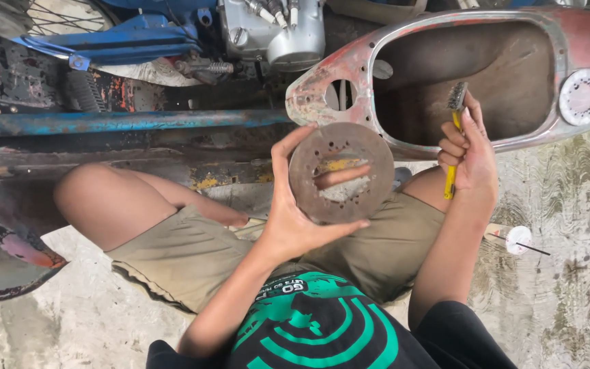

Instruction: The person scrubs a circular metal part attached to a motorcycle frame using a wire brush. They then remove the part, inspect it, and continue scrubbing the surface and edges of the metal piece.

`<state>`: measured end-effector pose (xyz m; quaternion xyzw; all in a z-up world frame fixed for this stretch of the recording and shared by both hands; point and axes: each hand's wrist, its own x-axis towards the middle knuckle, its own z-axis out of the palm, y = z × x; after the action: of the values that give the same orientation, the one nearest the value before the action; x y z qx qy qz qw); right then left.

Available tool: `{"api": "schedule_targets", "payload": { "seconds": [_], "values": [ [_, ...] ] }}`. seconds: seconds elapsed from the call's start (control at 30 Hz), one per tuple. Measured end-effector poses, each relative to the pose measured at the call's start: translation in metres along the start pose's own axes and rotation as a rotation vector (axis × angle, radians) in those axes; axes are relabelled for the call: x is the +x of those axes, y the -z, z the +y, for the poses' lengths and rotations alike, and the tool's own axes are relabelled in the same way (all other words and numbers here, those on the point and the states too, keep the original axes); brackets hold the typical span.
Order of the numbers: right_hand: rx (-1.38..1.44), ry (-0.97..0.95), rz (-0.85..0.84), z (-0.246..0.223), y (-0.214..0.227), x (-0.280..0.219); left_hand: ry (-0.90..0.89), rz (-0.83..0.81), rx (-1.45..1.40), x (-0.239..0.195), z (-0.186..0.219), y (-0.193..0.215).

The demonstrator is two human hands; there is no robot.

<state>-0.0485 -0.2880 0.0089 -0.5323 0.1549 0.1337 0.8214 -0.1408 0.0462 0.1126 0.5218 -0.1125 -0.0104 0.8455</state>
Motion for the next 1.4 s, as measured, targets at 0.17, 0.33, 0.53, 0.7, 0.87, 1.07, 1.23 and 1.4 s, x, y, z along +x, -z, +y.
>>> {"api": "schedule_targets", "payload": {
  "seconds": [0.17, 0.33, 0.53, 0.7, 0.87, 1.07, 1.23, 1.4],
  "values": [
    [-0.020, 0.003, -0.010, 0.003, 0.006, 0.001, 0.042, -0.003, -0.143, -0.026, 0.012, -0.008],
    [-0.046, 0.007, 0.007, 0.002, 0.002, -0.002, -0.009, 0.029, -0.084, -0.043, 0.024, -0.010],
    [-0.071, 0.007, 0.023, 0.002, 0.003, -0.001, -0.079, 0.062, -0.042, -0.053, 0.035, -0.011],
    [-0.109, 0.008, 0.062, -0.001, -0.003, -0.003, 0.033, 0.070, -0.031, -0.059, 0.043, -0.010],
    [-0.099, 0.011, 0.075, 0.000, 0.003, 0.000, 0.042, 0.067, -0.085, -0.059, 0.049, -0.011],
    [-0.120, 0.022, 0.044, -0.002, 0.002, -0.002, 0.042, 0.077, -0.110, -0.058, 0.051, -0.011],
    [-0.346, 0.040, 0.062, -0.016, -0.065, -0.039, -0.125, 0.181, 0.204, -0.069, 0.025, -0.005],
    [-0.644, 0.203, -0.225, -0.006, -0.127, -0.100, -0.361, 0.122, 0.444, -0.059, 0.021, 0.005]
  ]
}}
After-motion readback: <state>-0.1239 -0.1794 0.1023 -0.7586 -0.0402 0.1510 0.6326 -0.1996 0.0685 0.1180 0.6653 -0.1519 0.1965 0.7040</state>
